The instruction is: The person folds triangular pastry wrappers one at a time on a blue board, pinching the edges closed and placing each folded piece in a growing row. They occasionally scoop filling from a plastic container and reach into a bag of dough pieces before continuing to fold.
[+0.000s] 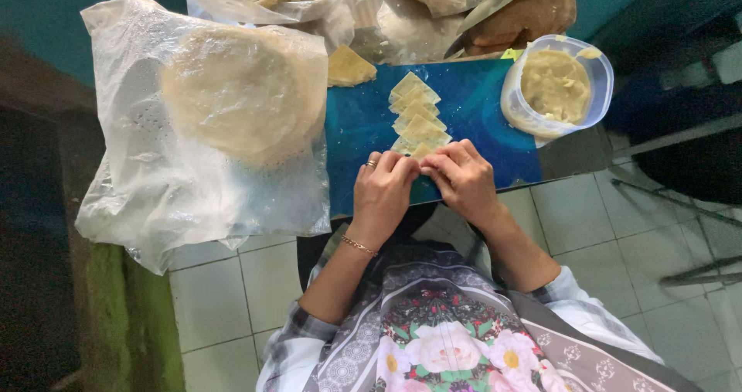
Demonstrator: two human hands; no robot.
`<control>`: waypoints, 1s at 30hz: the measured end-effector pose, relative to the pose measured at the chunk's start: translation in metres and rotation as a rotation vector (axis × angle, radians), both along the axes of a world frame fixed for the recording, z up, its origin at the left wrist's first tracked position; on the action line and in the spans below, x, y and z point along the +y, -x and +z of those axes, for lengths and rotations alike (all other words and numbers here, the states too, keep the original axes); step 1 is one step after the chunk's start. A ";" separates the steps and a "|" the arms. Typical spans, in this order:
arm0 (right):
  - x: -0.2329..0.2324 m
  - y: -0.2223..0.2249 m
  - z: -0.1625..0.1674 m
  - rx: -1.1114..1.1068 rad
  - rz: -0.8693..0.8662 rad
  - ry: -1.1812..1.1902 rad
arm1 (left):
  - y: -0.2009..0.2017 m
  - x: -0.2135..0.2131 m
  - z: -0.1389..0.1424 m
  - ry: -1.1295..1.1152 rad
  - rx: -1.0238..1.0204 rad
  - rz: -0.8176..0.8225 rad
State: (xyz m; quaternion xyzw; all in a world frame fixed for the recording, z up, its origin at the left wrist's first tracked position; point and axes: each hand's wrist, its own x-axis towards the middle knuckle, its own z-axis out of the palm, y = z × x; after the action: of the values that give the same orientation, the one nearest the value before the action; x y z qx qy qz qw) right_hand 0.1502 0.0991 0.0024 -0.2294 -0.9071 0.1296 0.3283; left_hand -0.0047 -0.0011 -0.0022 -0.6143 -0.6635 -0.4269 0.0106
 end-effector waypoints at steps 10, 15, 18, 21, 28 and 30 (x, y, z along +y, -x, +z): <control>-0.011 -0.008 0.001 -0.008 0.001 0.075 | -0.011 -0.010 0.003 0.117 0.048 0.044; -0.011 -0.004 -0.005 0.090 -0.035 0.056 | 0.001 0.000 0.006 0.152 -0.051 0.000; -0.013 -0.007 -0.004 0.074 0.007 -0.132 | 0.000 0.003 0.007 0.178 -0.034 0.020; -0.012 -0.008 -0.002 0.104 0.021 -0.014 | 0.000 0.000 0.005 0.095 -0.162 -0.032; -0.012 -0.007 -0.005 -0.006 -0.048 0.017 | -0.009 -0.016 0.002 -0.031 -0.043 -0.067; -0.013 -0.010 -0.004 -0.002 -0.005 -0.027 | -0.010 -0.018 0.003 -0.021 -0.053 -0.067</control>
State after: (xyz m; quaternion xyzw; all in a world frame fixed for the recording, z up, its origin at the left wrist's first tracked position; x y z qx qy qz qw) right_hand 0.1603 0.0863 -0.0016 -0.2275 -0.9084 0.1165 0.3310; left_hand 0.0051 -0.0187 0.0003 -0.6246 -0.6381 -0.4501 -0.0152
